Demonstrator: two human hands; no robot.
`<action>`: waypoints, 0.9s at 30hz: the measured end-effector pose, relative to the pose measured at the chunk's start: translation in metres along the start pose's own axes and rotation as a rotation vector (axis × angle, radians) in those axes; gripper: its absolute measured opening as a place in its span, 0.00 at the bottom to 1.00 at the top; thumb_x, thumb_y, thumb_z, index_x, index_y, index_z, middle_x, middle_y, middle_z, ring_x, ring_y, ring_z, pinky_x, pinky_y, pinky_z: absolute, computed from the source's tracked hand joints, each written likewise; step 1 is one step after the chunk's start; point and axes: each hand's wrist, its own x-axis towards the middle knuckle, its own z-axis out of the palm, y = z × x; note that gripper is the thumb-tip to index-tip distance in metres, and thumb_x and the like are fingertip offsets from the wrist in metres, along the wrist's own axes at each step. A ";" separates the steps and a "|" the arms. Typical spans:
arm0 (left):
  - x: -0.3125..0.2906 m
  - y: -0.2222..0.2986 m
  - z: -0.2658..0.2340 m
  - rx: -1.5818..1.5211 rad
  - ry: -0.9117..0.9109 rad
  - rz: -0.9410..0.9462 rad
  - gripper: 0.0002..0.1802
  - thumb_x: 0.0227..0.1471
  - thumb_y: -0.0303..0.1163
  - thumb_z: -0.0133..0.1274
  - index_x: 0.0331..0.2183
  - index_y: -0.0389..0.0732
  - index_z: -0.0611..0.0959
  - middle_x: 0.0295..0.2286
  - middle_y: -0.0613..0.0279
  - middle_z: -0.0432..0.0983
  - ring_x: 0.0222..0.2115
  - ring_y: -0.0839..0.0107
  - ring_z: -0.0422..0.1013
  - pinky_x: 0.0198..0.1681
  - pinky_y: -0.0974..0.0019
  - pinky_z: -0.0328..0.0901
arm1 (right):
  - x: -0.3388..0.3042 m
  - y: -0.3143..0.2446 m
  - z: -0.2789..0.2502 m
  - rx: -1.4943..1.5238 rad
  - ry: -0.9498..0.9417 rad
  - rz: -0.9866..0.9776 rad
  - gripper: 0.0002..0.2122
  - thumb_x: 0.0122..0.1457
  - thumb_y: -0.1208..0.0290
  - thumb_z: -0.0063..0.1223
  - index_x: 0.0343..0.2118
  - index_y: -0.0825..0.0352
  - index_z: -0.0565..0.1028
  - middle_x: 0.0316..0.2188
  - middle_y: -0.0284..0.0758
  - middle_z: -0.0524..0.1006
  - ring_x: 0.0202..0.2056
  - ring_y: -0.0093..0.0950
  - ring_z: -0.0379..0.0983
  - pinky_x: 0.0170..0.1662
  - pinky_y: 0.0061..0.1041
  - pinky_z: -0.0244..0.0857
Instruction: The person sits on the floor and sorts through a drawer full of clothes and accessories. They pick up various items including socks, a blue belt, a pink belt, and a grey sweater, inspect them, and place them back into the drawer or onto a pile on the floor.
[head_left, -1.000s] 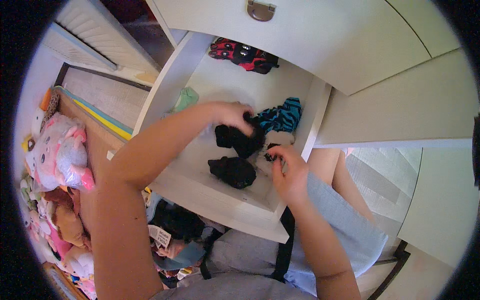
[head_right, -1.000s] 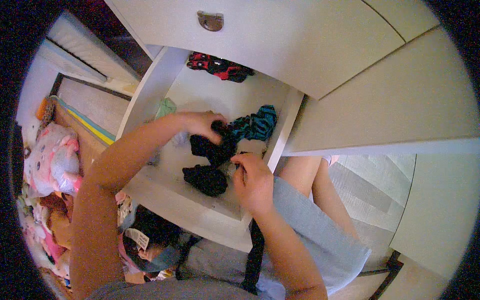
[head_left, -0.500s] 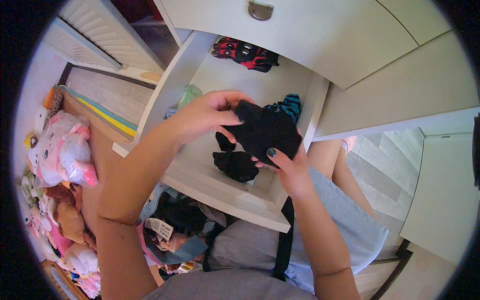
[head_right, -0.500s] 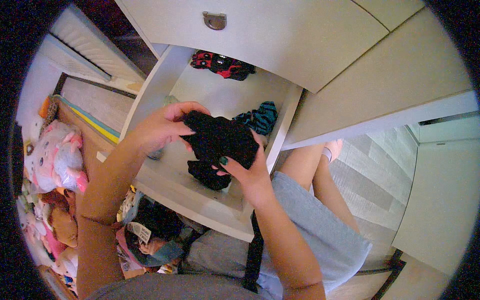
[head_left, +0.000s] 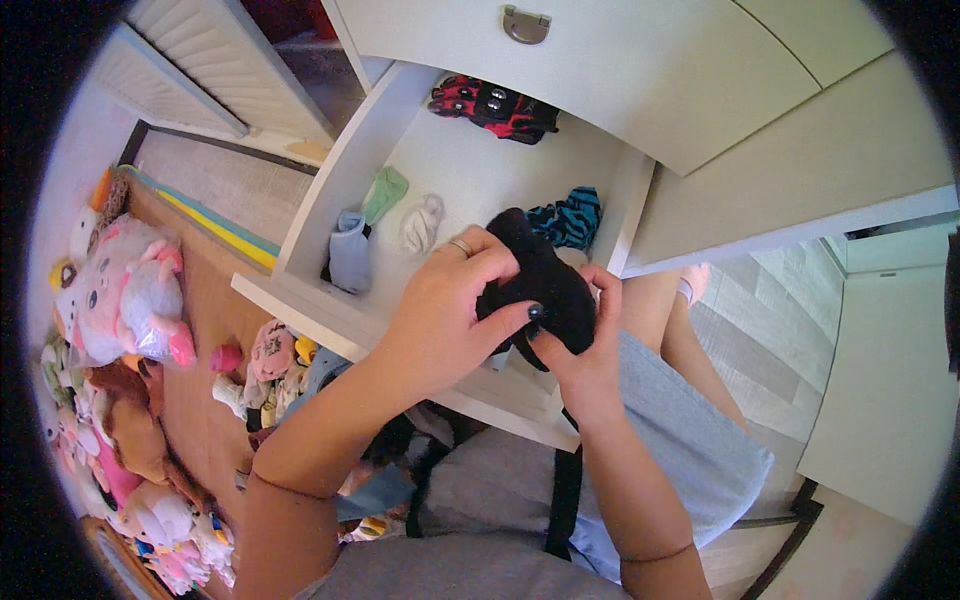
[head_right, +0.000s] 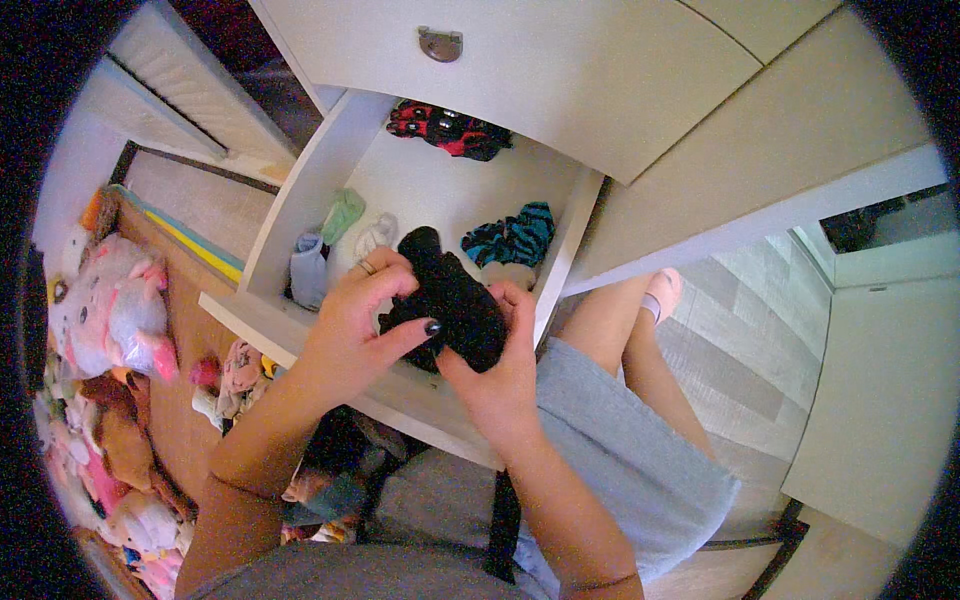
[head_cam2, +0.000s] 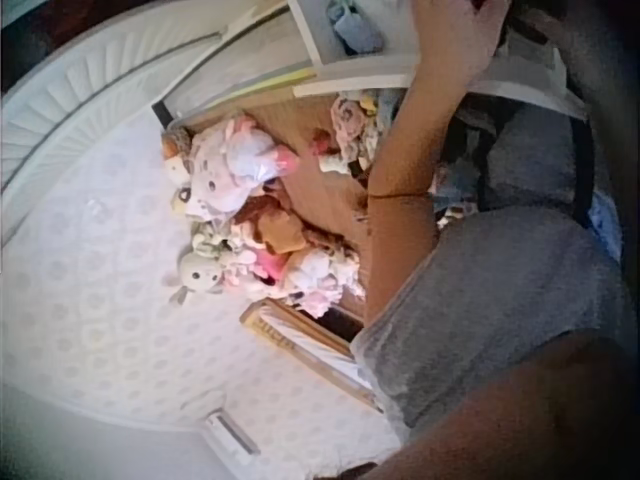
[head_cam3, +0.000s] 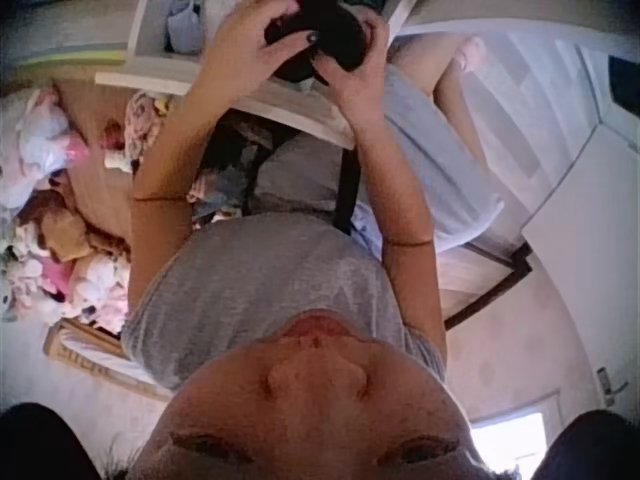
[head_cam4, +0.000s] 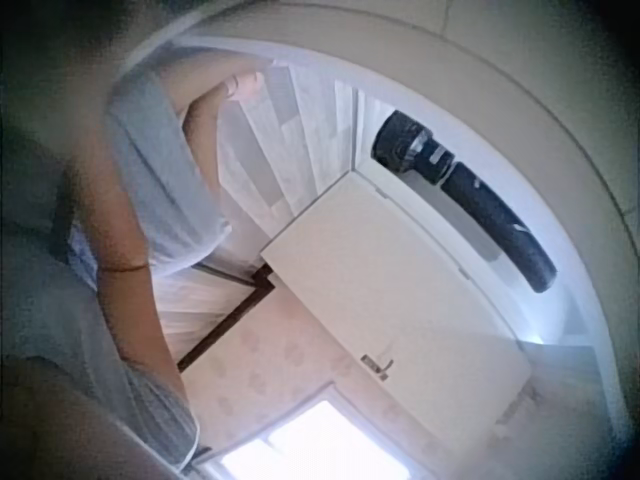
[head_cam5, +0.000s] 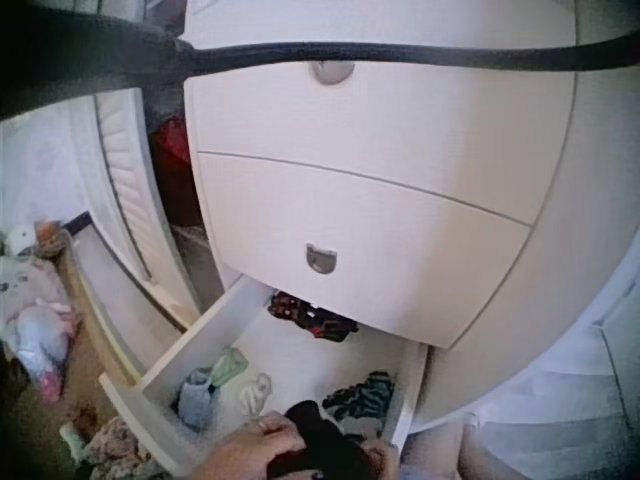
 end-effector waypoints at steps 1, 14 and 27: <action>-0.003 0.002 0.003 -0.048 0.013 -0.027 0.09 0.35 0.25 0.52 0.24 0.37 0.69 0.20 0.60 0.64 0.22 0.66 0.63 0.26 0.67 0.58 | -0.002 0.000 -0.002 -0.077 0.004 -0.032 0.27 0.33 0.82 0.51 0.40 0.66 0.57 0.35 0.38 0.64 0.38 0.28 0.62 0.41 0.23 0.56; -0.018 0.021 0.002 -0.112 -0.256 -0.484 0.16 0.34 0.36 0.56 0.19 0.37 0.67 0.14 0.63 0.61 0.16 0.77 0.58 0.19 0.75 0.54 | -0.026 -0.017 -0.023 -0.855 -0.123 -0.411 0.26 0.25 0.80 0.56 0.35 0.64 0.64 0.38 0.42 0.63 0.35 0.41 0.63 0.37 0.31 0.60; -0.018 0.005 0.032 -0.511 0.238 -0.289 0.11 0.41 0.21 0.46 0.18 0.45 0.61 0.17 0.74 0.56 0.20 0.86 0.52 0.21 0.81 0.47 | -0.024 -0.014 -0.026 -0.927 -0.214 -0.740 0.21 0.28 0.79 0.51 0.32 0.63 0.66 0.38 0.39 0.63 0.38 0.39 0.61 0.39 0.34 0.59</action>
